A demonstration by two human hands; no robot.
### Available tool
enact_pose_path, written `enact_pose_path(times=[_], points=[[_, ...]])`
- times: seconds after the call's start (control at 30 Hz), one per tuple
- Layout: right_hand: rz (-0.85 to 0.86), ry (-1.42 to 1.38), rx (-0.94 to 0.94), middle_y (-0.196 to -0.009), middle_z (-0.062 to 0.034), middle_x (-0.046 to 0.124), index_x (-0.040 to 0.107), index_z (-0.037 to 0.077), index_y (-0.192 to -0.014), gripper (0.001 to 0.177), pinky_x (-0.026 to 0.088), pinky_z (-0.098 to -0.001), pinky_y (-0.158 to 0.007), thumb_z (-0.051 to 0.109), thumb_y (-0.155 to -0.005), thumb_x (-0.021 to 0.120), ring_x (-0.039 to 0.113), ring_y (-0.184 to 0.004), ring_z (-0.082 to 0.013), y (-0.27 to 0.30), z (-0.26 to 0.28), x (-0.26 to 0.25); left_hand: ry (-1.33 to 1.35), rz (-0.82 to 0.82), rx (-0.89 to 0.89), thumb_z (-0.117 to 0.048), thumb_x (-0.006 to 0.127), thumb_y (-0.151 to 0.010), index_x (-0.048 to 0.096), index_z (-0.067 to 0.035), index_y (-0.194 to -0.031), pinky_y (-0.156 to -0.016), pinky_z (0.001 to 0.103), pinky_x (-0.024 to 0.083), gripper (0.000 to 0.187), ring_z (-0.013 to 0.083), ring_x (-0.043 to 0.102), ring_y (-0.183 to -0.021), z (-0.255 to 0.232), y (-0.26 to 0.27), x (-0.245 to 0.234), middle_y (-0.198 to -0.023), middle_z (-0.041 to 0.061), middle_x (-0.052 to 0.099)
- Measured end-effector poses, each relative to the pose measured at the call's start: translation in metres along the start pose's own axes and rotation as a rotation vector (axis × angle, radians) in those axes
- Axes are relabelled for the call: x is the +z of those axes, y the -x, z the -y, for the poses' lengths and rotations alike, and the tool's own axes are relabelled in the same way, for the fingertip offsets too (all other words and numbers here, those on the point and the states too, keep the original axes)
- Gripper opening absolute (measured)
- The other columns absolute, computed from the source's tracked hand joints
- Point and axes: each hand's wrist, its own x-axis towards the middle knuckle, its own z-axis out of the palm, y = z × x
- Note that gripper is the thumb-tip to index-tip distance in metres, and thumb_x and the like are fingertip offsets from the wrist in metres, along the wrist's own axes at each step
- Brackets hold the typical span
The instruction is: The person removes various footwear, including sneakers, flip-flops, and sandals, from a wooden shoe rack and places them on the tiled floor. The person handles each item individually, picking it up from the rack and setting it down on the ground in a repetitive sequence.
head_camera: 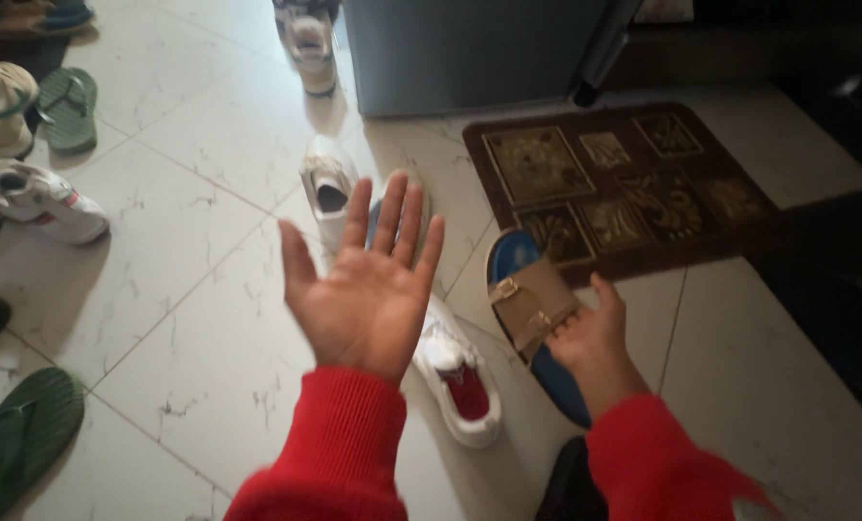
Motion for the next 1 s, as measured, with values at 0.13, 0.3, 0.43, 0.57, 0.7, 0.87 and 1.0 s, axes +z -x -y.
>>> enact_pose_path(times=[0.13, 0.3, 0.43, 0.57, 0.7, 0.87, 1.0], points=[[-0.017, 0.034, 0.001, -0.161, -0.0251, 0.037, 0.022, -0.008, -0.157, 0.101, 0.021, -0.0515, -0.124, 0.055, -0.087, 0.058, 0.036, -0.15, -0.0375, -0.011, -0.005, -0.021, -0.089, -0.047, -0.045, -0.066, 0.047, -0.091, 0.029, -0.009, -0.157, -0.125, 0.052, 0.025, 0.089, 0.0311, 0.032, -0.153, -0.002, 0.004, -0.001, -0.162, 0.018, 0.036], [-0.049, 0.009, 0.031, -0.163, -0.0252, 0.032, 0.018, -0.01, -0.157, 0.104, 0.014, -0.0487, -0.126, 0.055, -0.088, 0.06, 0.03, -0.152, -0.0379, -0.019, -0.017, -0.04, -0.12, -0.094, 0.013, -0.066, 0.046, -0.091, 0.033, -0.008, -0.155, -0.123, 0.051, 0.029, 0.087, 0.0315, 0.037, -0.15, -0.021, 0.006, 0.005, -0.156, 0.019, 0.042], [-0.056, 0.036, 0.084, -0.163, -0.0264, 0.033, 0.021, -0.01, -0.157, 0.106, 0.016, -0.0482, -0.126, 0.058, -0.086, 0.06, 0.031, -0.152, -0.0376, -0.027, -0.025, -0.054, -0.121, -0.076, 0.038, -0.066, 0.046, -0.091, 0.035, -0.008, -0.153, -0.123, 0.053, 0.031, 0.086, 0.0319, 0.038, -0.15, -0.032, 0.006, 0.008, -0.155, 0.018, 0.043], [-0.053, 0.042, 0.101, -0.163, -0.0287, 0.03, 0.022, -0.01, -0.158, 0.109, 0.016, -0.0486, -0.126, 0.061, -0.085, 0.06, 0.028, -0.153, -0.0385, -0.032, -0.03, -0.059, -0.126, -0.102, 0.053, -0.065, 0.048, -0.09, 0.037, -0.008, -0.153, -0.122, 0.052, 0.033, 0.085, 0.0312, 0.04, -0.148, -0.031, 0.01, 0.013, -0.154, 0.017, 0.044], [-0.069, 0.071, 0.077, -0.165, -0.0326, 0.022, 0.013, -0.011, -0.159, 0.11, 0.008, -0.0483, -0.127, 0.061, -0.089, 0.057, 0.019, -0.155, -0.0407, -0.036, -0.034, -0.057, -0.115, -0.083, 0.043, -0.065, 0.049, -0.09, 0.036, -0.009, -0.153, -0.123, 0.052, 0.034, 0.086, 0.0304, 0.041, -0.148, -0.028, 0.01, 0.014, -0.153, 0.016, 0.044], [0.022, 0.014, 0.075, -0.167, -0.0315, 0.011, 0.003, -0.012, -0.159, 0.114, 0.004, -0.0458, -0.128, 0.063, -0.091, 0.055, 0.01, -0.157, -0.0385, -0.024, -0.035, -0.046, -0.085, -0.083, 0.055, -0.065, 0.05, -0.09, 0.036, -0.009, -0.154, -0.123, 0.052, 0.034, 0.086, 0.0299, 0.041, -0.149, -0.025, 0.006, 0.014, -0.153, 0.016, 0.044], [0.095, -0.017, 0.022, -0.166, -0.0324, 0.012, -0.002, -0.011, -0.159, 0.116, 0.002, -0.0457, -0.127, 0.067, -0.092, 0.051, 0.009, -0.157, -0.0393, -0.015, -0.035, -0.037, -0.069, -0.069, 0.046, -0.065, 0.051, -0.089, 0.037, -0.008, -0.153, -0.121, 0.052, 0.034, 0.087, 0.0304, 0.042, -0.147, -0.021, 0.004, 0.011, -0.151, 0.017, 0.047]])
